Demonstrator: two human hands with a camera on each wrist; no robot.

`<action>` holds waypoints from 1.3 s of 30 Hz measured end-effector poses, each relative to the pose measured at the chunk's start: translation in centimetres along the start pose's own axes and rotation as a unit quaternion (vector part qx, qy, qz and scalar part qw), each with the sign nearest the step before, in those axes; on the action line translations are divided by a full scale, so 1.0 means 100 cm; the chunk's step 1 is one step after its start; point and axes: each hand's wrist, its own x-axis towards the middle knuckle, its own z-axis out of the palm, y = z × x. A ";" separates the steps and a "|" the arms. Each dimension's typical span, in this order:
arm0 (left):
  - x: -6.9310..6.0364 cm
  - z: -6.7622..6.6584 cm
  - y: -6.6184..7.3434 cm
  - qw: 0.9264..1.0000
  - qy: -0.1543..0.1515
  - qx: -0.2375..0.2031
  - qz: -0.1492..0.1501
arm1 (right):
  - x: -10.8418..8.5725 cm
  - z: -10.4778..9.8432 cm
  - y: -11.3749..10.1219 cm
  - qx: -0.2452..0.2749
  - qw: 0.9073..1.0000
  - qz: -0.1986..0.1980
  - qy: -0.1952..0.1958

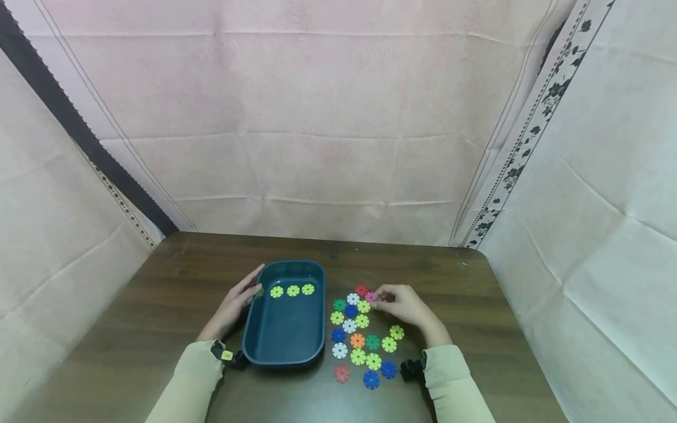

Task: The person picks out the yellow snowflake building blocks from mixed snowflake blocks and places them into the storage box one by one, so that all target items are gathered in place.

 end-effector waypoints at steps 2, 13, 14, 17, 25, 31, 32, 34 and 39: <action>-0.001 -0.001 -0.001 1.000 -0.003 0.002 0.002 | -0.003 0.004 0.008 -0.013 1.000 0.009 0.002; -0.007 -0.001 -0.004 1.000 0.002 -0.001 -0.013 | -0.005 0.027 0.019 -0.039 0.996 -0.062 0.041; -0.008 0.000 -0.003 1.000 0.004 -0.002 -0.013 | -0.005 0.028 0.019 -0.042 0.996 -0.069 0.045; -0.009 0.000 -0.001 1.000 0.006 -0.004 -0.014 | -0.004 0.031 0.018 -0.047 0.994 -0.078 0.054; -0.011 0.000 -0.002 1.000 0.003 -0.003 -0.018 | -0.004 0.042 0.016 -0.038 0.997 -0.039 0.046; -0.006 -0.002 0.000 1.000 0.000 0.000 -0.014 | -0.001 0.040 0.015 -0.021 0.997 -0.034 0.060; -0.005 -0.002 0.001 1.000 0.001 0.001 -0.014 | -0.001 0.039 0.015 -0.020 0.997 -0.036 0.062; -0.002 -0.002 0.002 1.000 0.003 0.004 -0.015 | 0.000 0.037 0.014 -0.015 0.998 -0.027 0.063; 0.001 -0.001 0.001 1.000 0.001 0.008 -0.017 | -0.002 0.034 0.016 0.001 0.998 0.001 0.068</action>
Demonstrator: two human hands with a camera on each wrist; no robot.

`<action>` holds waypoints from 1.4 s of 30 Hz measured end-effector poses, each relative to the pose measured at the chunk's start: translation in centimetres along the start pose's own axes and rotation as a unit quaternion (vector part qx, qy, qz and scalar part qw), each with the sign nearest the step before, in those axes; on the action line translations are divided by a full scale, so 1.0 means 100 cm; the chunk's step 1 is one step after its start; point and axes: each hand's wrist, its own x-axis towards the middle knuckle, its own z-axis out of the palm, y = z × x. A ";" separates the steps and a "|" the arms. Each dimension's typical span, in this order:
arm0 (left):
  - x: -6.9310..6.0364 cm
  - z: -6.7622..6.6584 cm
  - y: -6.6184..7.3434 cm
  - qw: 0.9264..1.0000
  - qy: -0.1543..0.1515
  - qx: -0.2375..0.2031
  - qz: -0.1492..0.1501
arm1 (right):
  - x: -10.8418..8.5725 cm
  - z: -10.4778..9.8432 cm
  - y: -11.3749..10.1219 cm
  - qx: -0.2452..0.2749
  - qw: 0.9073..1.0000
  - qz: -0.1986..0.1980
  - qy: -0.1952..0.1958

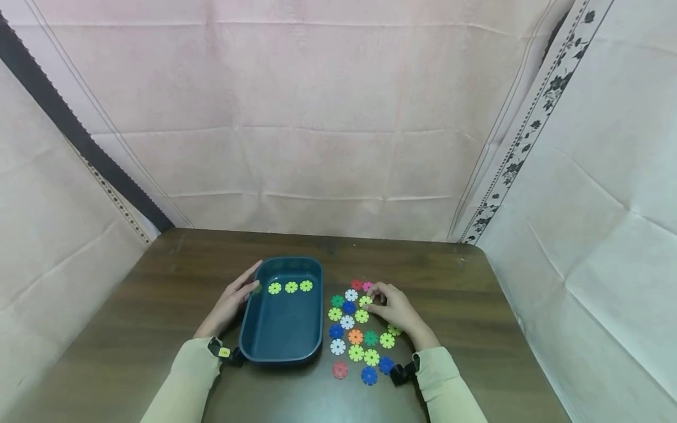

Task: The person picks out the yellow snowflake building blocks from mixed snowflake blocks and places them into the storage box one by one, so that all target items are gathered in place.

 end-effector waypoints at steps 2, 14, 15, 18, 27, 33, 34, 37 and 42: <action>0.001 0.000 0.000 1.000 -0.003 0.001 0.003 | 0.001 -0.001 0.001 0.011 1.000 0.009 0.003; 0.000 0.001 0.002 1.000 0.001 -0.003 0.007 | 0.002 -0.004 0.005 0.043 0.999 0.014 0.006; 0.000 0.001 0.002 1.000 0.002 -0.005 0.008 | 0.003 -0.004 0.004 0.041 0.999 0.013 0.005; 0.000 0.002 0.001 1.000 0.003 -0.006 0.009 | 0.004 -0.007 0.001 0.039 0.999 0.008 0.003; -0.004 0.003 -0.004 1.000 0.007 -0.009 -0.001 | 0.023 -0.005 -0.044 0.010 0.995 -0.072 -0.070; -0.005 0.002 -0.005 1.000 0.003 -0.008 0.004 | 0.054 0.011 -0.093 0.006 0.984 -0.131 -0.121; -0.004 0.001 -0.005 1.000 0.002 -0.007 0.004 | 0.059 0.015 -0.101 0.006 0.981 -0.142 -0.130; -0.003 0.001 -0.004 1.000 0.002 -0.005 0.004 | 0.077 0.031 -0.121 -0.006 0.971 -0.180 -0.159; 0.000 0.002 0.001 1.000 0.004 -0.005 0.003 | 0.104 0.064 -0.137 -0.049 0.951 -0.211 -0.222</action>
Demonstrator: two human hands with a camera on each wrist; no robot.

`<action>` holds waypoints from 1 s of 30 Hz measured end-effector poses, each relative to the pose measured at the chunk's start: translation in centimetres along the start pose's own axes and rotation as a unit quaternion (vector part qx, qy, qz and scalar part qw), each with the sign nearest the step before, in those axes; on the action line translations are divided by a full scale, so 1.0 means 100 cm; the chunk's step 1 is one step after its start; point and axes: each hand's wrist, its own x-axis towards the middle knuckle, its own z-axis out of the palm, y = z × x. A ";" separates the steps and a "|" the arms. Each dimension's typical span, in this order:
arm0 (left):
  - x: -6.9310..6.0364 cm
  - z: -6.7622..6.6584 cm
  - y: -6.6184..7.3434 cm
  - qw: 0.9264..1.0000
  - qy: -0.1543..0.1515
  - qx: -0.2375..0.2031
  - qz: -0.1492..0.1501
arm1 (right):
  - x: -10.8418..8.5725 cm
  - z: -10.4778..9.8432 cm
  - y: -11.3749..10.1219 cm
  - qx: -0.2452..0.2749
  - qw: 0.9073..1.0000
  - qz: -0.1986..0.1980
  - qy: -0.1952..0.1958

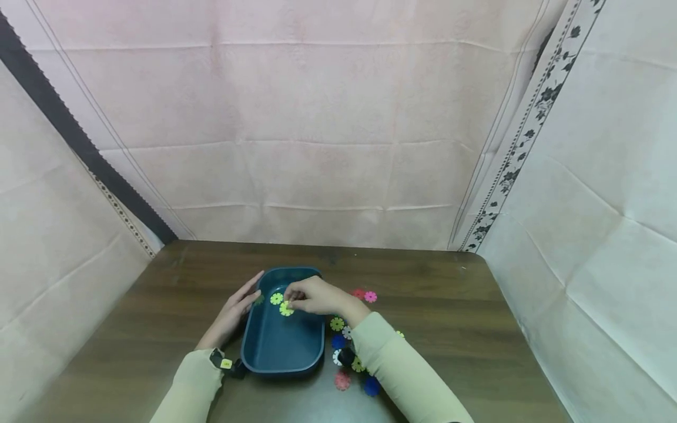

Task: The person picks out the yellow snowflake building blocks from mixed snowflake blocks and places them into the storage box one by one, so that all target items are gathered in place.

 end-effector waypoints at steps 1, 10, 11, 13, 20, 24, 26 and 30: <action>0.000 0.000 0.000 1.000 -0.001 -0.002 -0.001 | 0.007 0.004 0.001 -0.002 1.000 0.005 -0.016; 0.000 0.001 0.004 1.000 -0.012 -0.012 -0.001 | 0.035 0.027 0.002 -0.009 0.996 0.060 -0.063; 0.000 0.000 0.005 1.000 -0.013 -0.012 -0.003 | 0.036 0.028 0.002 -0.010 0.996 0.063 -0.062; 0.001 -0.001 0.006 1.000 -0.015 -0.018 -0.009 | 0.037 0.029 0.001 -0.007 0.996 0.069 -0.059; 0.004 -0.002 0.001 1.000 -0.013 -0.019 -0.012 | 0.037 0.026 -0.002 -0.006 0.997 0.062 -0.051; 0.002 -0.002 0.000 1.000 -0.010 -0.007 -0.010 | 0.035 0.025 -0.005 -0.005 0.997 0.047 -0.053; 0.001 -0.002 0.000 1.000 -0.011 -0.005 -0.005 | 0.034 0.023 -0.008 -0.005 0.998 0.035 -0.052; 0.001 -0.002 0.001 1.000 -0.013 -0.008 0.002 | 0.031 0.016 -0.016 -0.008 0.999 0.010 -0.038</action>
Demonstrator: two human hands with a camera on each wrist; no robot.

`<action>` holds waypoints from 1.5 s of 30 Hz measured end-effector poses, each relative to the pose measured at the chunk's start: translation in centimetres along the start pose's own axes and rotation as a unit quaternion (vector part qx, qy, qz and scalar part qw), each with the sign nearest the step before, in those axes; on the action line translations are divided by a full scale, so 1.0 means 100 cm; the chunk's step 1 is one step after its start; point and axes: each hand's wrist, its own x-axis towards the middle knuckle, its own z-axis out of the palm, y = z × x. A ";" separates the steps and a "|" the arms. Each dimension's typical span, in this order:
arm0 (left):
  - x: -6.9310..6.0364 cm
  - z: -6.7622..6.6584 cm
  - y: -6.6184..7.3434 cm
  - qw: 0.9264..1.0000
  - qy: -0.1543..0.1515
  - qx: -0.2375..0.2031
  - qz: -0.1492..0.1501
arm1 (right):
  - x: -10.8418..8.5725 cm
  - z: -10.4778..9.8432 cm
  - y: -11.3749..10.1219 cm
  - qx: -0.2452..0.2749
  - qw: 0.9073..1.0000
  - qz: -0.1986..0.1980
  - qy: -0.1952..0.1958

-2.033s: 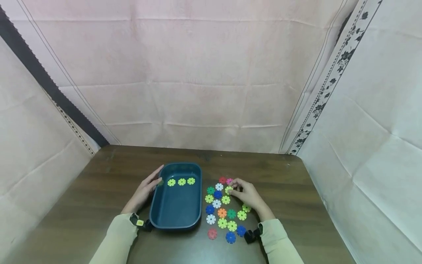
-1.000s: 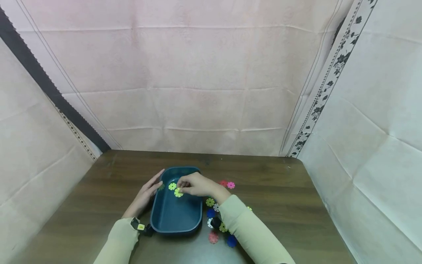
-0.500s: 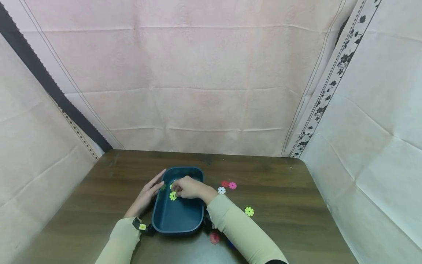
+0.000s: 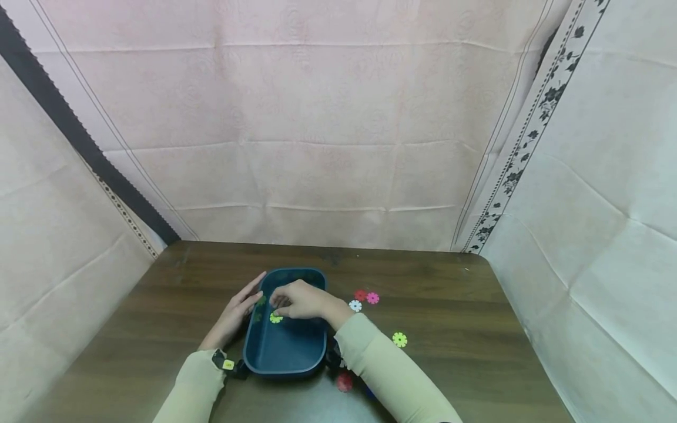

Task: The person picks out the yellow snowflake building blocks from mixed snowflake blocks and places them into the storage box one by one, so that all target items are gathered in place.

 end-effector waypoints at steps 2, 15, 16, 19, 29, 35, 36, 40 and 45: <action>0.000 0.000 0.000 1.000 -0.001 -0.002 0.001 | -0.003 -0.003 -0.003 0.003 1.000 -0.010 0.009; 0.002 0.001 -0.001 1.000 0.003 0.000 -0.011 | -0.036 0.000 -0.019 0.073 0.994 -0.052 0.059; 0.003 0.001 -0.002 1.000 0.003 0.001 -0.012 | -0.039 0.000 -0.020 0.083 0.993 -0.050 0.062; 0.003 0.001 -0.002 1.000 0.003 0.000 -0.014 | -0.046 0.002 -0.022 0.103 0.991 -0.045 0.069; 0.001 0.001 0.000 1.000 0.009 -0.001 -0.009 | -0.071 -0.005 -0.015 0.104 0.989 -0.037 0.096; 0.001 -0.001 0.000 1.000 0.010 -0.002 0.004 | -0.104 -0.016 -0.006 0.115 0.985 0.015 0.124; 0.002 -0.001 -0.001 1.000 0.010 -0.001 0.004 | -0.111 -0.017 -0.003 0.115 0.985 0.021 0.131; 0.001 -0.001 -0.002 1.000 0.007 0.000 0.006 | -0.141 -0.015 0.015 0.108 0.980 0.042 0.163; -0.005 0.002 0.016 1.000 -0.002 -0.005 -0.008 | -0.186 -0.005 0.044 0.110 0.955 0.059 0.268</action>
